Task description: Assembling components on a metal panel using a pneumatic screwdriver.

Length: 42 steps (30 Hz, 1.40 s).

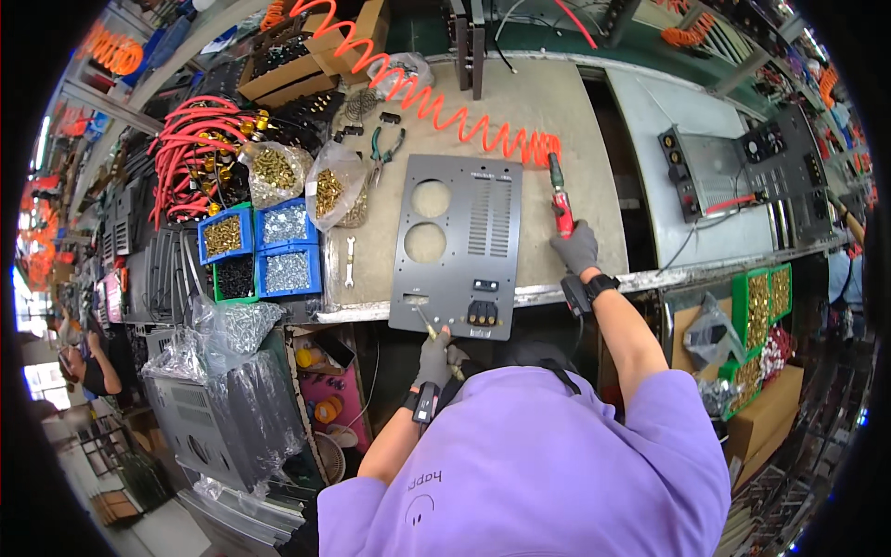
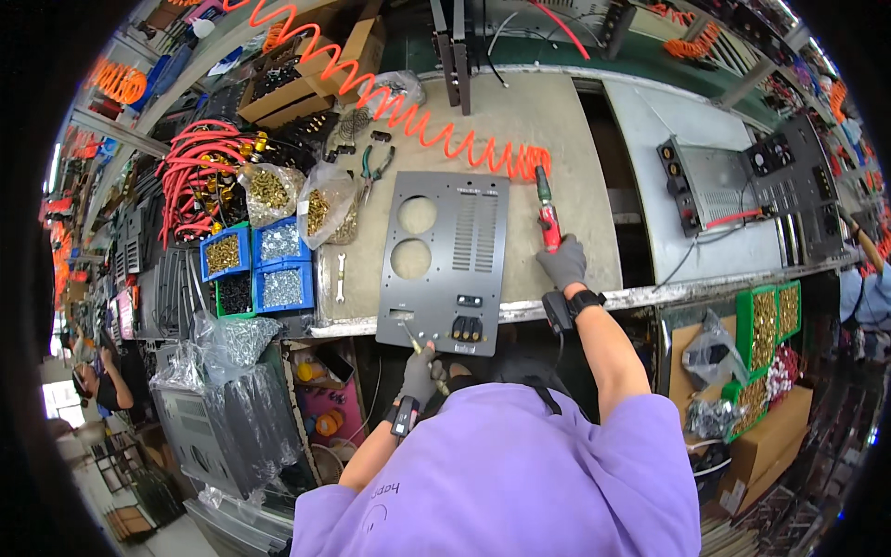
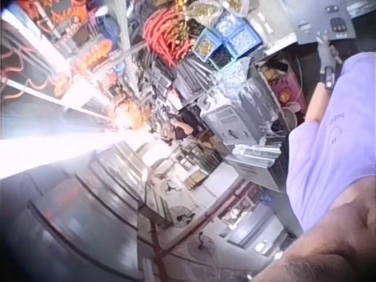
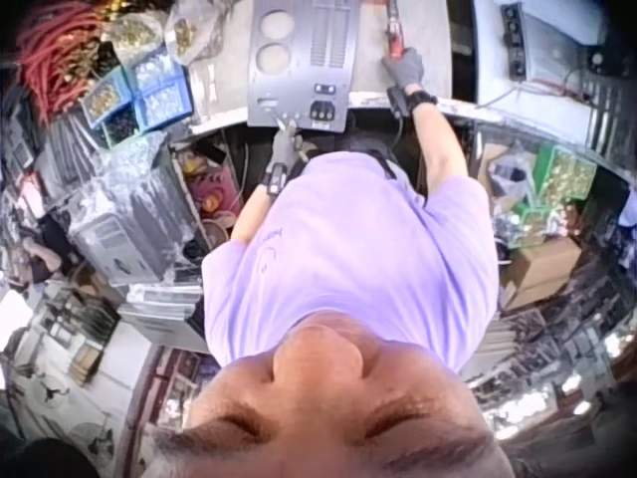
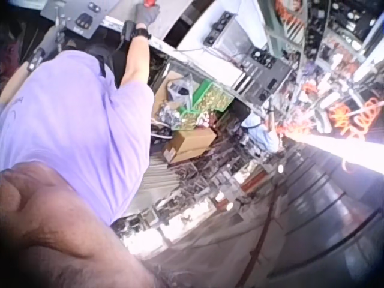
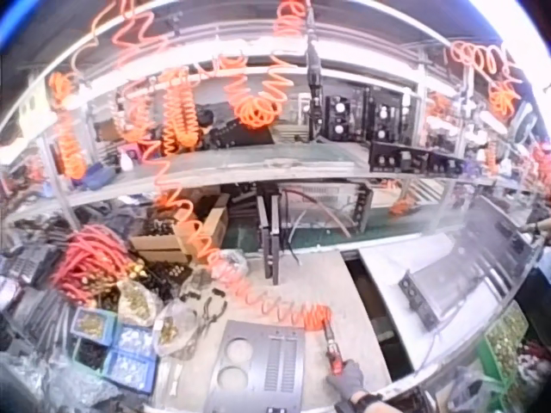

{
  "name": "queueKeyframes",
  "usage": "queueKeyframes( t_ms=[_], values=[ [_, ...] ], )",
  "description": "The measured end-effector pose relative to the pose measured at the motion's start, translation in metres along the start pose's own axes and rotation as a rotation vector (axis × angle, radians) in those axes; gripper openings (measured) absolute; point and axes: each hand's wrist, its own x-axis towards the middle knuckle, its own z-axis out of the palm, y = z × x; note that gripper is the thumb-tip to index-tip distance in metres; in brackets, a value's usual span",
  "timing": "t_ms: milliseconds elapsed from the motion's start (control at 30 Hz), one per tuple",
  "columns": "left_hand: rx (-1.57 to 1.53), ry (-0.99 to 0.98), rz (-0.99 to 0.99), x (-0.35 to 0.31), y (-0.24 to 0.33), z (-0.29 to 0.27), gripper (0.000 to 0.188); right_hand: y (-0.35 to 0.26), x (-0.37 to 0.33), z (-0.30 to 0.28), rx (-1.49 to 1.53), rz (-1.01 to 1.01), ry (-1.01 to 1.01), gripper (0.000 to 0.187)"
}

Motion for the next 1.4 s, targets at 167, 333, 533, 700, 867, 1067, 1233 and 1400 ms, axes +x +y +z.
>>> queueKeyframes(
  t_ms=[167, 333, 533, 700, 867, 1067, 1233, 1400],
  values=[
    [0.143, 0.036, 0.248, -0.031, 0.052, 0.005, 0.026, 0.024, 0.033, -0.031, 1.174, 0.362, -0.687, 0.019],
    [0.182, 0.046, 0.574, -0.078, 0.146, 0.048, 0.024, -0.035, 0.024, -0.097, 1.761, 0.042, -0.702, 0.043],
    [0.258, -0.001, 0.676, -0.107, 0.236, 0.122, 0.020, -0.138, 0.009, -0.163, 1.997, -0.440, -0.675, 0.048],
    [0.400, -0.051, 0.683, -0.114, 0.265, 0.182, 0.019, -0.191, -0.026, -0.203, 1.984, -0.539, -0.608, 0.047],
    [0.479, -0.173, 0.660, -0.102, 0.275, 0.176, 0.024, -0.227, -0.041, -0.203, 2.018, -0.673, -0.413, 0.042],
    [0.522, -0.167, 0.643, -0.106, 0.277, 0.174, 0.031, -0.237, -0.034, -0.174, 2.187, -0.567, -0.505, 0.032],
    [0.459, -0.182, 0.629, -0.093, 0.275, 0.157, 0.035, -0.245, -0.032, -0.153, 2.275, -0.314, -0.479, 0.027],
    [0.457, -0.246, 0.590, -0.093, 0.277, 0.161, 0.043, -0.251, -0.033, -0.145, 2.290, -0.256, -0.508, 0.028]
  ],
)
